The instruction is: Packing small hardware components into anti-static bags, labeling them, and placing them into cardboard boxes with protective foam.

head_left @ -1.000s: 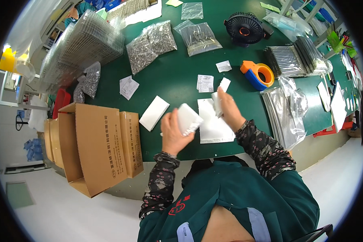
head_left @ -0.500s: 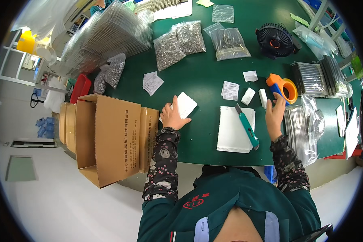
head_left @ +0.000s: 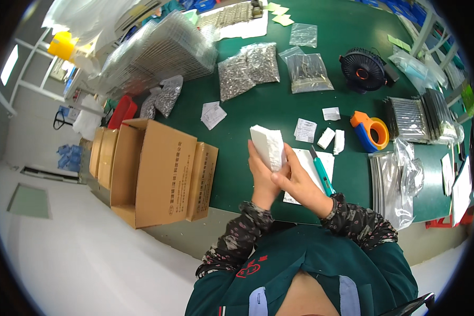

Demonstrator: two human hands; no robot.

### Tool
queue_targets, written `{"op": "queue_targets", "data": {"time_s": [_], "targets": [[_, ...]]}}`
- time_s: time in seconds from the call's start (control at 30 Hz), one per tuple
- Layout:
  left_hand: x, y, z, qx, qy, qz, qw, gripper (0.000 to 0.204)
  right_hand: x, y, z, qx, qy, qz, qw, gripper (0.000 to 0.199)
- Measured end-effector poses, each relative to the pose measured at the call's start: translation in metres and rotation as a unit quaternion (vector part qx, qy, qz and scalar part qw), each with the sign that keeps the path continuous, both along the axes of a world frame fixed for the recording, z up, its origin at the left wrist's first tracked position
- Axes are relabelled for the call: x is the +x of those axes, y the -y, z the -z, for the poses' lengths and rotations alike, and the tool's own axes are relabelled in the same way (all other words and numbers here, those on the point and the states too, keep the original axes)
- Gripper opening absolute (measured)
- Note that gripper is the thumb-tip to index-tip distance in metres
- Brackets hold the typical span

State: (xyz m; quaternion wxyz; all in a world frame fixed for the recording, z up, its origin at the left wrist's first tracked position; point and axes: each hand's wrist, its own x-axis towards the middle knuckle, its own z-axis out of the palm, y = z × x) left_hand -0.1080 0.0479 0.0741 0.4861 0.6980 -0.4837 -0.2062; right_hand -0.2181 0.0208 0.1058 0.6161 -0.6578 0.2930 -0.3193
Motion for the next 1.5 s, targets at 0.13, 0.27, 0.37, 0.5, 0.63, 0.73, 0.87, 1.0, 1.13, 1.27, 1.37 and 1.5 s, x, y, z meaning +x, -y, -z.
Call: {"op": "queue_targets", "data": {"time_s": [0.13, 0.27, 0.37, 0.5, 0.63, 0.73, 0.87, 1.0, 1.13, 1.27, 1.37, 1.5], "targets": [[-0.010, -0.022, -0.017, 0.088, 0.143, -0.051, 0.984, 0.099, 0.014, 0.002, -0.010, 0.190, 0.099, -0.030, 0.976, 0.062], [0.003, -0.043, -0.041, 0.020, 0.064, -0.006, 0.998, 0.106, 0.028, 0.001, -0.007, 0.147, 0.081, -0.066, 0.984, 0.051], [0.018, -0.069, -0.063, -0.034, 0.061, 0.069, 0.995, 0.101, 0.029, 0.013, -0.027, 0.107, 0.033, -0.080, 0.991, 0.045], [0.046, -0.108, -0.126, -0.096, 0.089, 0.063, 0.989, 0.066, 0.039, 0.036, -0.076, -0.053, 0.050, -0.077, 0.994, 0.042], [0.111, -0.170, -0.160, -0.162, 0.333, -0.103, 0.923, 0.045, 0.087, 0.037, -0.148, -0.170, 0.091, -0.074, 0.978, 0.049], [0.162, -0.209, -0.157, -0.228, 0.334, -0.186, 0.895, 0.039, 0.149, 0.013, -0.185, -0.289, 0.105, -0.083, 0.948, 0.049], [0.218, -0.221, -0.144, -0.238, 0.276, -0.247, 0.898, 0.036, 0.245, 0.003, -0.200, -0.520, -0.003, -0.125, 0.845, 0.052], [0.253, -0.227, -0.129, -0.252, 0.240, -0.235, 0.908, 0.032, 0.314, 0.007, -0.172, -0.498, -0.303, -0.179, 0.792, 0.034], [0.272, -0.237, -0.118, -0.259, 0.209, -0.220, 0.917, 0.029, 0.354, 0.021, -0.136, -0.500, -0.453, -0.252, 0.693, 0.030], [0.285, -0.243, -0.109, -0.251, 0.184, -0.217, 0.925, 0.027, 0.371, 0.034, -0.101, -0.430, -0.527, -0.293, 0.672, 0.037], [0.292, -0.245, -0.107, -0.238, 0.190, -0.225, 0.926, 0.025, 0.368, 0.036, -0.084, -0.412, -0.524, -0.309, 0.678, 0.045], [0.302, -0.244, -0.116, -0.215, 0.221, -0.208, 0.928, 0.025, 0.371, 0.042, -0.087, -0.285, -0.584, -0.352, 0.674, 0.047]]}}
